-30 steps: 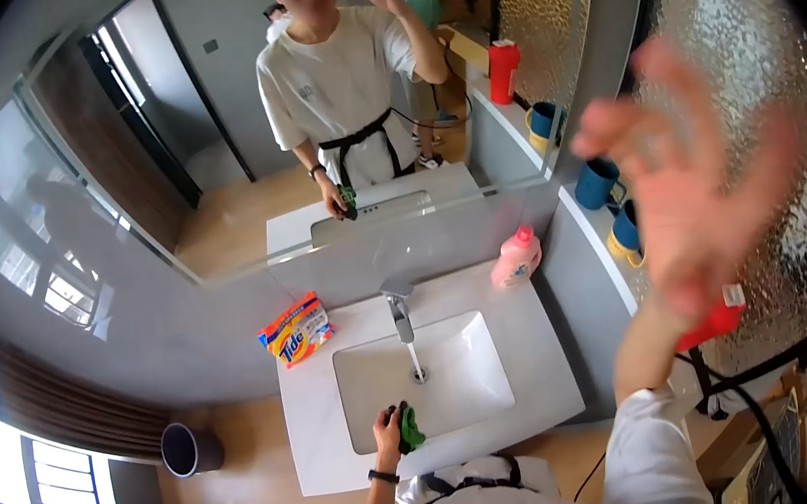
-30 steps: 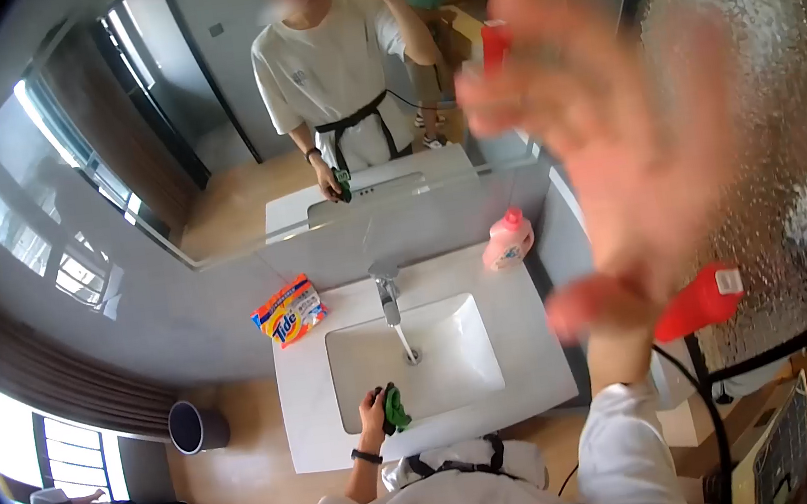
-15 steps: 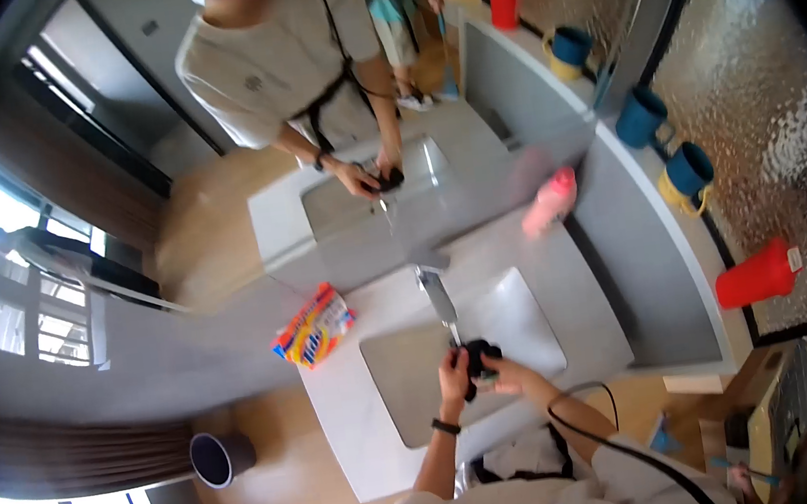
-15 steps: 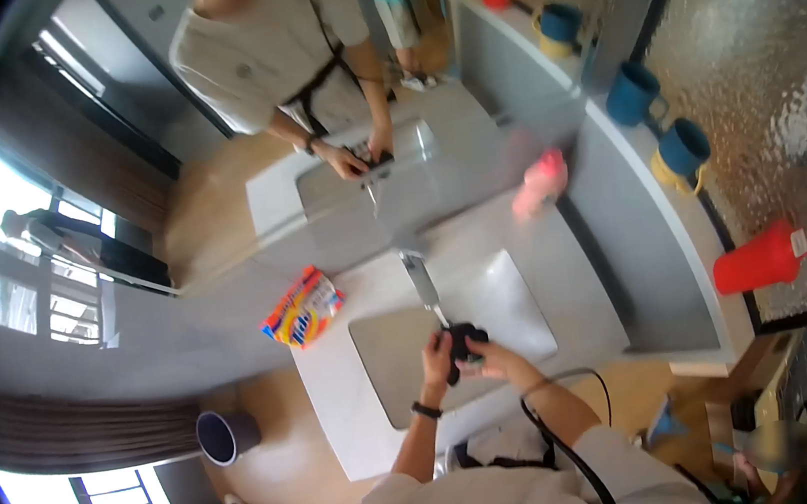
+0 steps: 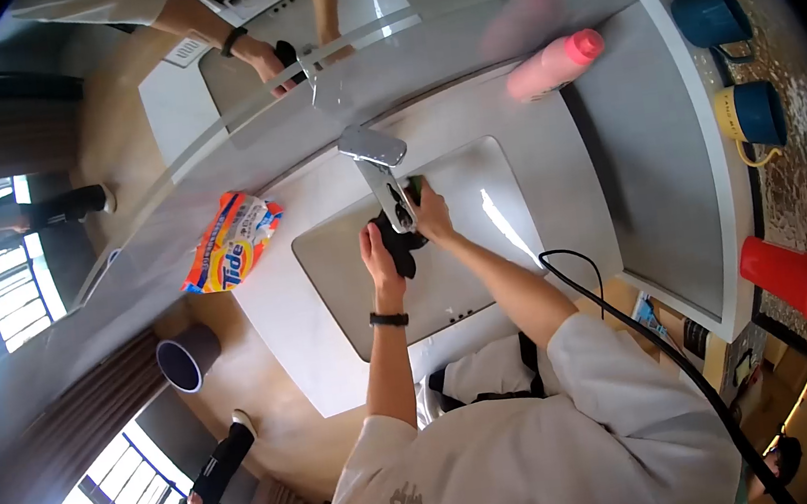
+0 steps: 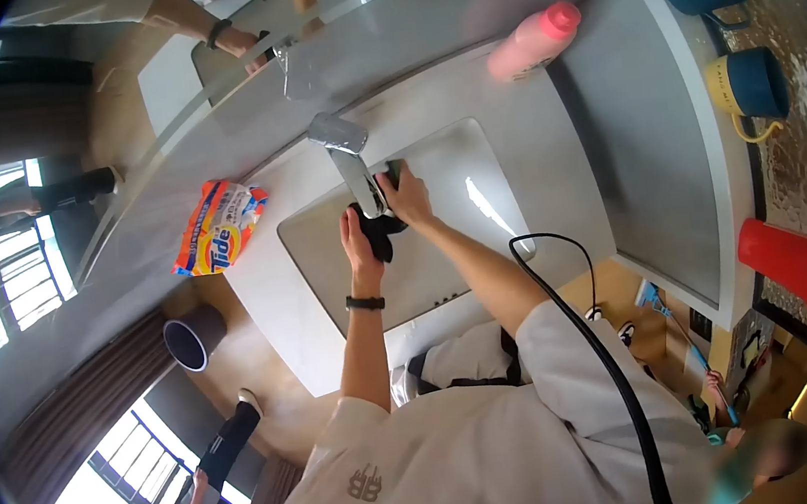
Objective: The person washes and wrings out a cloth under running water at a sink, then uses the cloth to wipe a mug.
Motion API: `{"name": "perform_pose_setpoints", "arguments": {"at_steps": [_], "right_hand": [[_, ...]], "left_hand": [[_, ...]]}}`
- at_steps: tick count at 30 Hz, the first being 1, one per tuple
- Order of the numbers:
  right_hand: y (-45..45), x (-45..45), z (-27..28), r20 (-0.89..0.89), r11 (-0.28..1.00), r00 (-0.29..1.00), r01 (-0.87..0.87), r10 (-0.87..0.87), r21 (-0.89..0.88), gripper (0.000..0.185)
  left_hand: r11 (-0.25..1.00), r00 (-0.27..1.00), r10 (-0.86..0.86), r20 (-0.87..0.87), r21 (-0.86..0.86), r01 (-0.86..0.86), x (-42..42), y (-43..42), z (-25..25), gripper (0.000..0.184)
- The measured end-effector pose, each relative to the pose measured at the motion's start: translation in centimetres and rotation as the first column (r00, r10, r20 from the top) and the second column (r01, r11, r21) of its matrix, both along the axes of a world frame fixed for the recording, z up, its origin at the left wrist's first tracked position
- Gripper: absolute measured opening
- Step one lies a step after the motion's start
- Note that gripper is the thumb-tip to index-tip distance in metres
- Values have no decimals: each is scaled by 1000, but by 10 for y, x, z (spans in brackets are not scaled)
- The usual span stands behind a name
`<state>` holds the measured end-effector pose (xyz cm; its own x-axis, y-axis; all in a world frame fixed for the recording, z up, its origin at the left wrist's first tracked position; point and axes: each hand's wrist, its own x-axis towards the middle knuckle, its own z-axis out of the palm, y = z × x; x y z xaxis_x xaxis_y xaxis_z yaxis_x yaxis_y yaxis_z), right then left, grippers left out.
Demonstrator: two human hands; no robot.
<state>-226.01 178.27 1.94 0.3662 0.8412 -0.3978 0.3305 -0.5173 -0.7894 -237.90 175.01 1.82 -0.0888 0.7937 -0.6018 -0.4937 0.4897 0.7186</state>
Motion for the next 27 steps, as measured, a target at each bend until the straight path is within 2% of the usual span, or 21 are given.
{"name": "perform_pose_setpoints", "arguments": {"at_steps": [1, 3, 4, 5, 7, 8, 9, 11, 13, 14, 15, 17, 18, 19, 21, 22, 23, 24, 25, 27], "right_hand": [[2, -2, 22, -15, 983, 990, 137, -139, -122, 40], [-15, -9, 33, -75, 993, 992, 100, -104, -55, 39], [-28, -15, 31, -35, 995, 998, 49, -46, 91, 34], [-30, -19, 25, -35, 996, 998, 45, -42, 75, 34], [-37, -27, 13, 157, 997, 986, -66, 58, 44, 26], [-31, -20, 7, 51, 987, 997, -57, 50, 149, 23], [-17, -18, -22, 216, 988, 965, -132, 147, -85, 22], [-15, -17, -11, 101, 983, 980, -162, 170, -81, 25], [-25, -39, 6, 170, 1000, 985, -15, 15, -1, 25], [-35, -53, 2, 312, 996, 950, -13, -14, 84, 25], [-40, -54, -4, 320, 997, 947, -22, -5, 80, 25], [-34, -54, -18, 218, 964, 975, -9, -51, 266, 23], [-19, -37, -19, 162, 983, 970, -174, 180, -51, 27], [-2, -27, 8, 274, 983, 946, -182, 174, 4, 24], [21, -1, -29, 98, 972, 968, -227, 232, -60, 26], [17, 5, -24, 102, 973, 969, -220, 226, -62, 26], [15, 11, -14, 180, 992, 975, -126, 129, -29, 29], [13, 14, -4, 255, 999, 966, -46, 41, 11, 32], [1, 13, 6, 244, 999, 969, 40, -34, -20, 36], [-30, -6, 16, 232, 999, 973, -25, 14, 46, 37]], "left_hand": [[999, 1000, -22, 9, -41, 22, 3, 7, -8, 27], [987, 994, -99, 44, -125, 103, 11, 18, -43, 29], [974, 981, -181, 74, -123, 189, 11, 20, -45, 30], [973, 982, -175, 76, -139, 185, 14, 14, -46, 30], [983, 936, -13, 353, -169, 78, 21, -6, -44, 28], [991, 974, 6, 225, -128, 23, 24, -26, -51, 29], [985, 980, -164, -115, -76, 156, 27, -40, -55, 36], [953, 950, -249, -188, -222, 206, 23, -38, -37, 38], [976, 992, -52, 119, -204, 75, 10, -26, -49, 36], [986, 941, -20, 337, -149, 75, 3, -18, -51, 39], [986, 939, -11, 344, -153, 68, 5, -21, -51, 39], [977, 974, 175, 145, -151, -153, 13, -16, -36, 39], [977, 994, 97, 57, -193, -84, 19, -13, -5, 39], [981, 999, -34, -21, -192, 29, 18, -19, 11, 38], [974, 961, -227, -161, -29, 225, 5, -27, -6, 35], [984, 973, -178, -145, -48, 172, -1, -22, -6, 33], [992, 985, -119, -125, -60, 113, -5, -11, -7, 32], [997, 993, -74, -88, 9, 75, -8, 0, -9, 30], [997, 997, -66, -28, 26, 67, -10, 9, -25, 29], [993, 996, -41, 74, -111, 50, 4, 28, -14, 30]]}}
